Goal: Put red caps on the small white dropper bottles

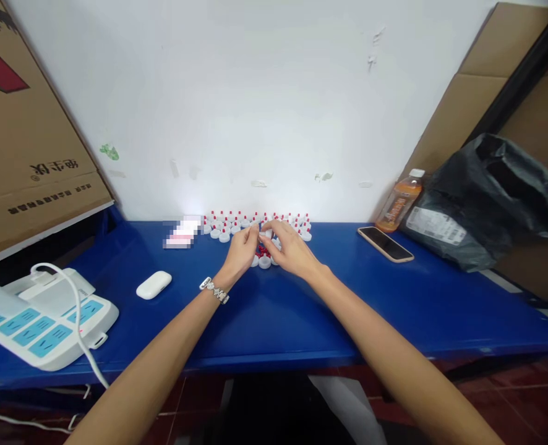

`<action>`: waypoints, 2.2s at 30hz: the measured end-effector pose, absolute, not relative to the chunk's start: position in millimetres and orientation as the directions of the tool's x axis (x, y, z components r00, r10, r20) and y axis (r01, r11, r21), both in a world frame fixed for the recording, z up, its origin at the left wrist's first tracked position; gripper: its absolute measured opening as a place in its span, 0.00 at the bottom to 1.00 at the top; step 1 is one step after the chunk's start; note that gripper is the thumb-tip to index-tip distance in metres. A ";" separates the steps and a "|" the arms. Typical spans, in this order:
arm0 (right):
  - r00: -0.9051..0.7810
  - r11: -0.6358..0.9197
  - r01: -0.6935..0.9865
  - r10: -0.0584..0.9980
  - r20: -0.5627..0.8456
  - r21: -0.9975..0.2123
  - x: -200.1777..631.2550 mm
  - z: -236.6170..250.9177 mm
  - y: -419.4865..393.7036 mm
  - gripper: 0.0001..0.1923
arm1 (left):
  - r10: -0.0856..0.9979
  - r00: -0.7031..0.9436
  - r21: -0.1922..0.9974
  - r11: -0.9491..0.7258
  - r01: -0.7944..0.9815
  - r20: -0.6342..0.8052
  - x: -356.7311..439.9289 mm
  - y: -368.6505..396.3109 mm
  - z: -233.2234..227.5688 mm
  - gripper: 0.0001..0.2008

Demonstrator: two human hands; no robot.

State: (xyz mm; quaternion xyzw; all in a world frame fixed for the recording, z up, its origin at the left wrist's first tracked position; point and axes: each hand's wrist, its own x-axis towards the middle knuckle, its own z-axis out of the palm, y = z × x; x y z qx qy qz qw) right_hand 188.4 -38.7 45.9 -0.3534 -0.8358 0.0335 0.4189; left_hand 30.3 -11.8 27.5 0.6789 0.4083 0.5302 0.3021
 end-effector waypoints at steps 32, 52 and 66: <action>-0.117 0.550 0.480 0.812 0.572 -0.683 207.8 48.2 -36.0 0.09 | 0.810 0.184 0.670 -0.568 0.478 0.556 13.1 -7.1 36.0 0.21; -0.204 0.565 0.446 0.819 0.536 -0.694 169.0 29.5 7.0 0.27 | 0.798 0.278 0.714 -0.603 0.356 0.535 14.7 -5.1 22.9 0.16; -0.181 0.422 0.528 0.904 0.387 -0.737 179.4 64.9 46.9 0.06 | 0.843 0.034 0.668 -0.450 0.592 0.537 -9.0 4.1 23.7 0.18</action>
